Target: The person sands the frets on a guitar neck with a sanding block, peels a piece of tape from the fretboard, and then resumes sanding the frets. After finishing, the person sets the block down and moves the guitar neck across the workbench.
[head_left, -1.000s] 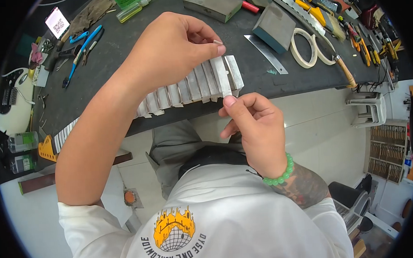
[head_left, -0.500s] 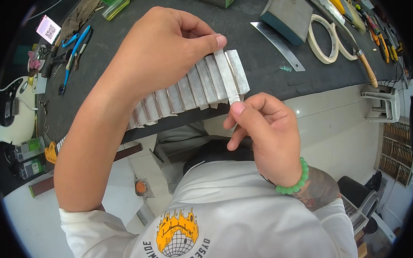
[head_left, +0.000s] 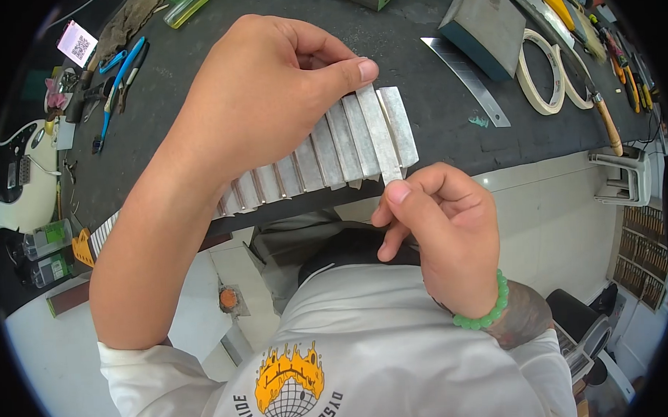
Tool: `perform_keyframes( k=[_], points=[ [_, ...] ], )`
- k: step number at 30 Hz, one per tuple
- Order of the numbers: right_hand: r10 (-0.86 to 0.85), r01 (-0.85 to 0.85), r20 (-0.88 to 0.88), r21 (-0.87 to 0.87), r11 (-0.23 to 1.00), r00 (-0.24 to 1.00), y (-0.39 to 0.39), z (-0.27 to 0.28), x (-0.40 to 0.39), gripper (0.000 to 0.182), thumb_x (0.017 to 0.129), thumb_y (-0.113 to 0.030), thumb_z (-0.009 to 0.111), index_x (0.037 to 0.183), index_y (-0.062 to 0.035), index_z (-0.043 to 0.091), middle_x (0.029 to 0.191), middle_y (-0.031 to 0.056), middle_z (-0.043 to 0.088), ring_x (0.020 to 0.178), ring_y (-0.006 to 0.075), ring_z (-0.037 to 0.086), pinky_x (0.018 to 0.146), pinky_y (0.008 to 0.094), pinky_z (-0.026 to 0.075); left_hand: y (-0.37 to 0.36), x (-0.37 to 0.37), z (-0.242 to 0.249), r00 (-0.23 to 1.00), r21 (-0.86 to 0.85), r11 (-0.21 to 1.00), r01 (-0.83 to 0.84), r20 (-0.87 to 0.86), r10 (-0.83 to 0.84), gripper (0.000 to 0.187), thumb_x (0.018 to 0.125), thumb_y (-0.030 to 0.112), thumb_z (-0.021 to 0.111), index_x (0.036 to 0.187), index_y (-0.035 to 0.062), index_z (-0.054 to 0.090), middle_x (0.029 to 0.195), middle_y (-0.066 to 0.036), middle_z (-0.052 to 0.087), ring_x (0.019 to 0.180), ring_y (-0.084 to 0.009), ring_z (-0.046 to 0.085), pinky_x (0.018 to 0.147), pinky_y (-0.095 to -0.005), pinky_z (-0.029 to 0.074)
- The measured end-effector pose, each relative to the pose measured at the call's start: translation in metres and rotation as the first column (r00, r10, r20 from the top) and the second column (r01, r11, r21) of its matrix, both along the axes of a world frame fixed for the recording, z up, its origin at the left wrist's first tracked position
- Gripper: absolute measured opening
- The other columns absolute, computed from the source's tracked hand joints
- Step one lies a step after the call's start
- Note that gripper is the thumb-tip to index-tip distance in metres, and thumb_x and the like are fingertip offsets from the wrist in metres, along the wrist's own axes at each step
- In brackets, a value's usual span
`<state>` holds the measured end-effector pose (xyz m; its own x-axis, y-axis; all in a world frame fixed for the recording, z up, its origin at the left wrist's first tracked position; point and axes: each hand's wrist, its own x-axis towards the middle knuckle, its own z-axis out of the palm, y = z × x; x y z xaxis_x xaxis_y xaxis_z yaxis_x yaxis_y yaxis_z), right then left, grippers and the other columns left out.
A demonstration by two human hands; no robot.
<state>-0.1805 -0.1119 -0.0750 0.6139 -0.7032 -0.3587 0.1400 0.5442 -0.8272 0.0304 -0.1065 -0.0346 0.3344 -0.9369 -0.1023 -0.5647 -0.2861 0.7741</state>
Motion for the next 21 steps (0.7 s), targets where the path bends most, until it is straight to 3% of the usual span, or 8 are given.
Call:
perform_keyframes(
  k=[21],
  points=[
    [-0.010, 0.009, -0.026, -0.020, 1.000, 1.000, 0.0004, 0.0017, 0.0010, 0.012, 0.098, -0.005, 0.070, 0.091, 0.0034, 0.067, 0.082, 0.0104, 0.072, 0.067, 0.0085, 0.066, 0.058, 0.0239, 0.057, 0.0020, -0.0066, 0.0040, 1.000, -0.017, 1.000, -0.016, 0.007, 0.016, 0.032, 0.092, 0.029, 0.081, 0.095, -0.0028, 0.079, 0.078, -0.005, 0.074, 0.069, -0.0078, 0.064, 0.062, -0.0246, 0.049]
  ],
)
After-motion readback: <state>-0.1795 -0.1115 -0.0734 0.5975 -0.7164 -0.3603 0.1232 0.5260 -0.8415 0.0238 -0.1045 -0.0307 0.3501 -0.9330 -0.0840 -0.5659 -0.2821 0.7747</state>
